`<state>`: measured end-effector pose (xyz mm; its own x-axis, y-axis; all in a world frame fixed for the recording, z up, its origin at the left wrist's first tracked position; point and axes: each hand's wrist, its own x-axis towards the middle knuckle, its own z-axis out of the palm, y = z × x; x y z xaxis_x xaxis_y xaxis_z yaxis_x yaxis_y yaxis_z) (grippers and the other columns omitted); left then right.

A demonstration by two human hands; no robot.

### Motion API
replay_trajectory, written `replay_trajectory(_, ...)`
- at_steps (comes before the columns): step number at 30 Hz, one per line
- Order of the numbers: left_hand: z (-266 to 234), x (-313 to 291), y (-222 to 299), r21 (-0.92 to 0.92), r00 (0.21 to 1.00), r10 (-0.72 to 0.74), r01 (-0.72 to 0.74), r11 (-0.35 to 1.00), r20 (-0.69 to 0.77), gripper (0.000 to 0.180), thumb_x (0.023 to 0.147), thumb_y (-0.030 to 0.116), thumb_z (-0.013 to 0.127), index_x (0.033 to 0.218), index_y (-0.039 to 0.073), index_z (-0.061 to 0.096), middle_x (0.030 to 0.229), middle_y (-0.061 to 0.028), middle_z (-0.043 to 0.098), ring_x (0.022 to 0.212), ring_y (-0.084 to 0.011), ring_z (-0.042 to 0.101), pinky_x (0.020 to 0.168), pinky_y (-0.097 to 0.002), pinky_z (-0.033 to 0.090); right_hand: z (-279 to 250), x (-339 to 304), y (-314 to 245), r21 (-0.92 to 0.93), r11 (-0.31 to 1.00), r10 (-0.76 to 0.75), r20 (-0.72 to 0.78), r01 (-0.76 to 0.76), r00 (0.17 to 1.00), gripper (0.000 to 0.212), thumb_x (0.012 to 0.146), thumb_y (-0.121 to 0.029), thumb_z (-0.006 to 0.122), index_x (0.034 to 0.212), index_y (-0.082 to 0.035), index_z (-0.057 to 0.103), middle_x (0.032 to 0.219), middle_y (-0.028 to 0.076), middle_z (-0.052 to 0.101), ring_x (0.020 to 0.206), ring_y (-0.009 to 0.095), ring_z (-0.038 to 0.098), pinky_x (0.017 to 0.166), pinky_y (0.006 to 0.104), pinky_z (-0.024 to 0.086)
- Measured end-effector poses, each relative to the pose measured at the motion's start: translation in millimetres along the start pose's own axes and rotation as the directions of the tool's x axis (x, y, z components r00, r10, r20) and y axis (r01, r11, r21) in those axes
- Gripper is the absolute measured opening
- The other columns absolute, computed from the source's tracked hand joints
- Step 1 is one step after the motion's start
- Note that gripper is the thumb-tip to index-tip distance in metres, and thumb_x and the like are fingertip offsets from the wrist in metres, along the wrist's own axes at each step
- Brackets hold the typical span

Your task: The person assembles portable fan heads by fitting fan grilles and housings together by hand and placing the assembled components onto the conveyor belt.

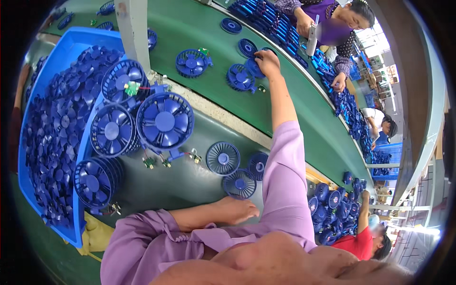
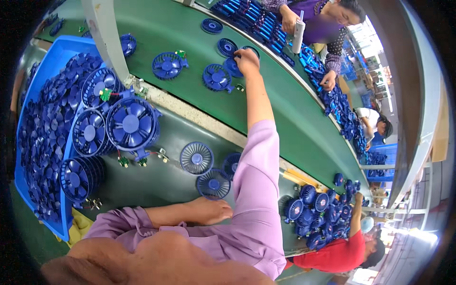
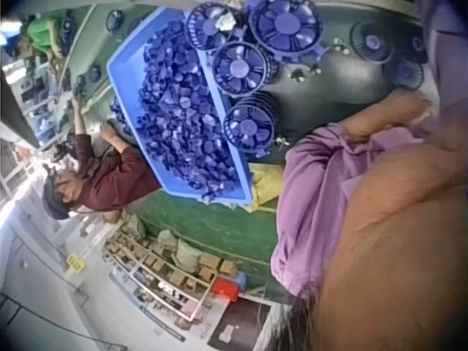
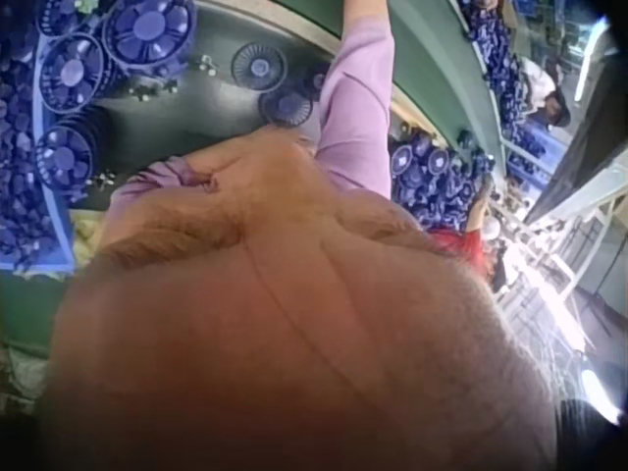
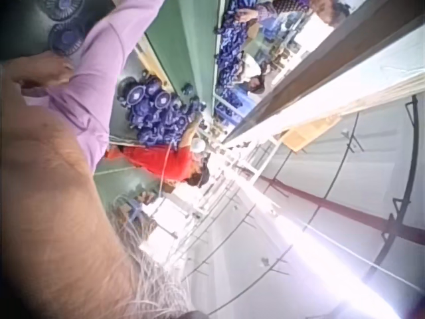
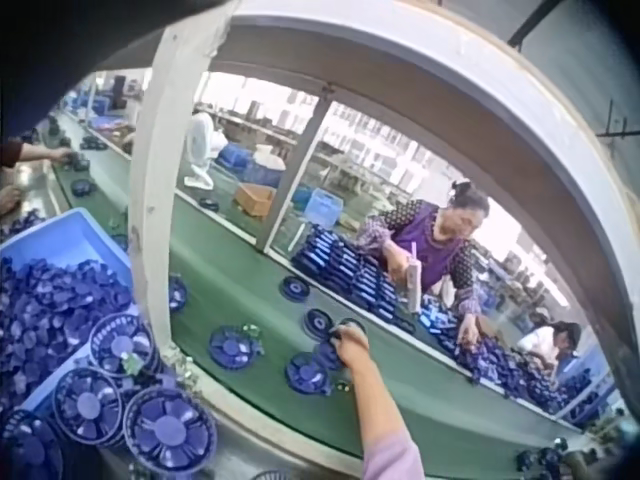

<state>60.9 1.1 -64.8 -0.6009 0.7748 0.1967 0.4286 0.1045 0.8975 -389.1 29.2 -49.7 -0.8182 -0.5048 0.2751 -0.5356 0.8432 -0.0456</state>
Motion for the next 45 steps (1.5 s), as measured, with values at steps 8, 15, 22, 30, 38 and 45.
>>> replay_trajectory(8,8.0,2.2,-6.9,0.067,0.986,0.088,-0.079,0.995,-0.142,0.015,0.087,0.014,0.056,0.099,0.010,0.064,0.093,-0.0121,0.065,0.093,-0.0320,0.062,0.078,-0.0427,0.050,-54.8,-118.2,24.4,0.254,0.967,0.015,0.055,-0.029,0.998,0.024,0.076,-0.008,0.071,0.100,-0.008,0.071,0.077,0.009,0.067,0.068,0.017,0.063,0.069,0.0303,0.052)
replay_trajectory(15,14.8,2.1,-7.2,0.063,0.981,0.076,-0.065,0.996,-0.181,0.014,0.086,0.013,0.057,0.098,0.010,0.063,0.090,-0.0107,0.066,0.091,-0.0310,0.063,0.076,-0.0431,0.050,-138.8,-260.8,-15.4,0.432,0.870,0.043,0.409,-0.235,0.911,0.018,0.080,-0.006,0.068,0.098,-0.004,0.069,0.071,0.000,0.061,0.066,0.008,0.056,0.061,0.0250,0.047)
replay_trajectory(22,19.0,3.8,-11.5,0.137,0.977,0.134,-0.111,0.984,-0.166,0.016,0.086,0.014,0.056,0.100,0.011,0.063,0.090,-0.0093,0.066,0.090,-0.0305,0.063,0.075,-0.0428,0.051,-179.0,-226.7,-48.6,0.426,0.817,-0.007,0.681,-0.389,0.732,0.020,0.089,-0.025,0.067,0.095,-0.007,0.070,0.065,-0.001,0.060,0.053,0.005,0.052,0.045,0.0213,0.040)
replay_trajectory(30,13.0,0.6,-2.3,0.038,0.986,0.167,-0.168,0.985,0.014,0.020,0.089,0.017,0.046,0.098,0.008,0.062,0.092,-0.0101,0.062,0.088,-0.0298,0.061,0.073,-0.0422,0.052,-19.2,20.2,-34.5,0.212,0.975,-0.083,0.079,0.065,0.993,0.055,0.079,-0.036,0.069,0.126,-0.011,0.056,0.123,0.020,0.059,0.116,0.032,0.056,0.099,0.0417,0.043)
replay_trajectory(38,8.1,3.9,-9.0,0.194,0.981,0.153,-0.175,0.965,0.122,0.016,0.086,0.014,0.050,0.091,0.002,0.059,0.088,-0.0116,0.062,0.086,-0.0294,0.063,0.072,-0.0408,0.051,8.3,44.0,-52.5,-0.030,1.000,0.003,0.084,0.000,0.996,0.031,0.077,-0.038,0.072,0.086,-0.010,0.063,0.093,0.014,0.066,0.095,0.031,0.061,0.083,0.0409,0.050)
replay_trajectory(45,8.6,0.7,-2.5,0.054,0.992,0.122,-0.123,0.991,0.023,0.018,0.091,0.018,0.049,0.102,0.011,0.062,0.096,-0.0122,0.064,0.095,-0.0310,0.061,0.077,-0.0426,0.050,-58.0,-52.5,-1.7,0.566,0.807,0.198,0.008,-0.168,0.980,0.026,0.077,-0.027,0.074,0.081,-0.003,0.064,0.072,0.009,0.068,0.068,0.023,0.066,0.064,0.0338,0.052)
